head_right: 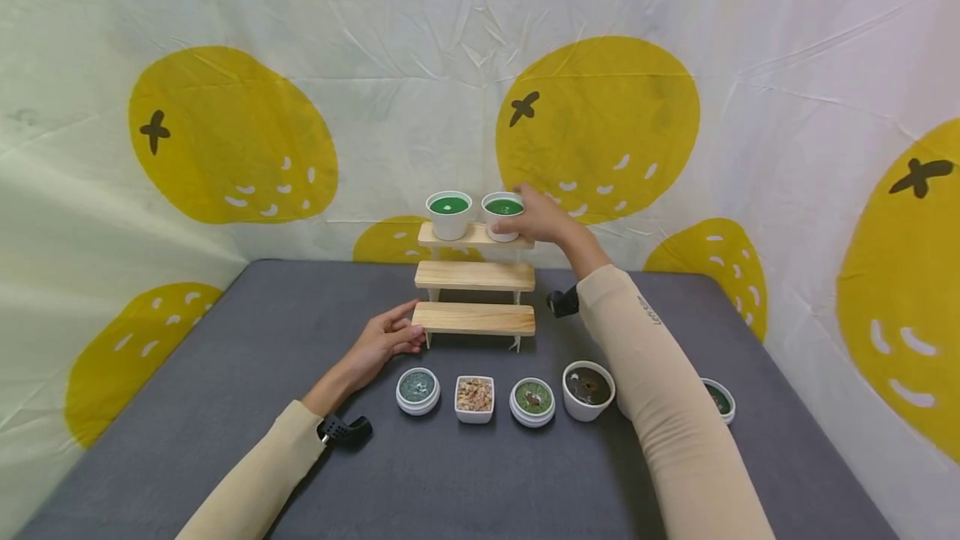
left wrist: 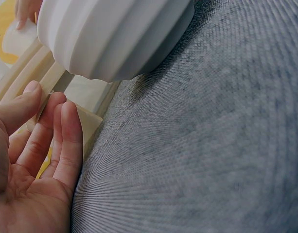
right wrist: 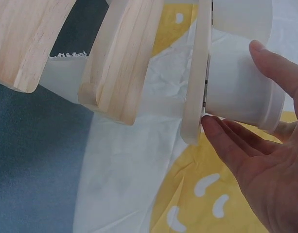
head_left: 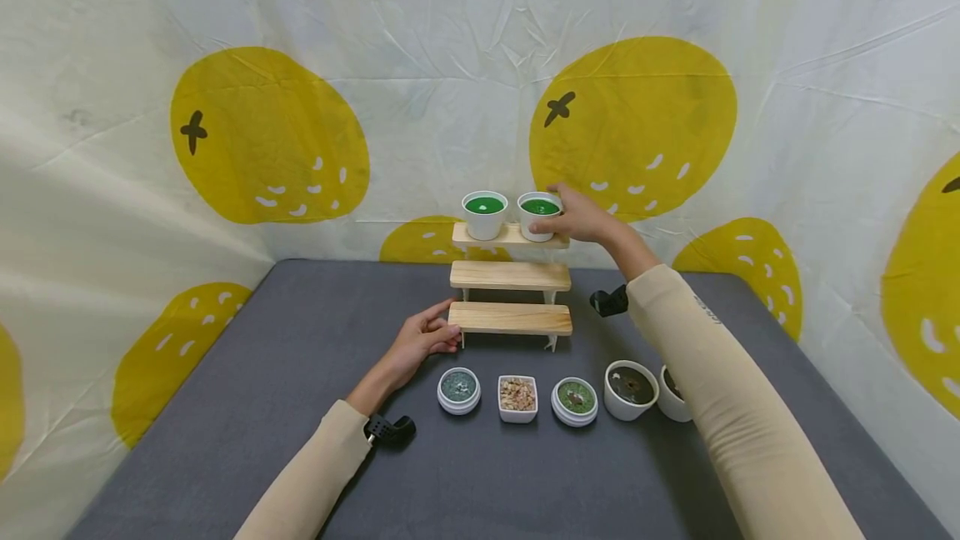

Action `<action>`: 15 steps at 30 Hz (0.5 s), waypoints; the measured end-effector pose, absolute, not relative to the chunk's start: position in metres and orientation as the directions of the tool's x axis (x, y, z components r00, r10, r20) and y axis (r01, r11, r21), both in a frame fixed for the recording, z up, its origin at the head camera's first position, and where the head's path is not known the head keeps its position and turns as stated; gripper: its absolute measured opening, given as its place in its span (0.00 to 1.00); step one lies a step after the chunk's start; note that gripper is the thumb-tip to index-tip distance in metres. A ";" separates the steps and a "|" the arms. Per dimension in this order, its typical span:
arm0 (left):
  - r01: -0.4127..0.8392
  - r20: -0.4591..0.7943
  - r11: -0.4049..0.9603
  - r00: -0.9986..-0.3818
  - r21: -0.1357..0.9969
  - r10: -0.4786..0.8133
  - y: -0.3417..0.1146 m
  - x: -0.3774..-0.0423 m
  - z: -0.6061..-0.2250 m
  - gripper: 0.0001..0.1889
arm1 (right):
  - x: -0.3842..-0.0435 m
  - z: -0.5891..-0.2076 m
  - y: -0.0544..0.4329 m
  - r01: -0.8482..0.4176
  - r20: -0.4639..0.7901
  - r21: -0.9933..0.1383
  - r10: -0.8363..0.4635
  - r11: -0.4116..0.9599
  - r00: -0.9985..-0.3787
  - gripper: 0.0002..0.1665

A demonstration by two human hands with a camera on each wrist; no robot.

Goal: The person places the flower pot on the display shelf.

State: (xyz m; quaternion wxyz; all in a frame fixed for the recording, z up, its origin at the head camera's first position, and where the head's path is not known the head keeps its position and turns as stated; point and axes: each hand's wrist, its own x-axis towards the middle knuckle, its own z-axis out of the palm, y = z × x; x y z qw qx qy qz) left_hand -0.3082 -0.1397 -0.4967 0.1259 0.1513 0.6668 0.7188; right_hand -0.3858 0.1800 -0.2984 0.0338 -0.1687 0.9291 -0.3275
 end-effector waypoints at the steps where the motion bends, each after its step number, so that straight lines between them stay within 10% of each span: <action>1: 0.020 0.048 -0.078 -0.923 0.997 0.382 -0.140 -0.308 -0.497 0.37 | -0.385 -0.298 0.181 -0.294 0.049 -0.620 -0.338 0.728 -0.940 0.57; 15: 0.018 0.045 -0.075 -0.924 0.997 0.381 -0.142 -0.310 -0.496 0.36 | -0.370 -0.292 0.195 -0.262 0.011 -0.622 -0.326 0.738 -0.945 0.60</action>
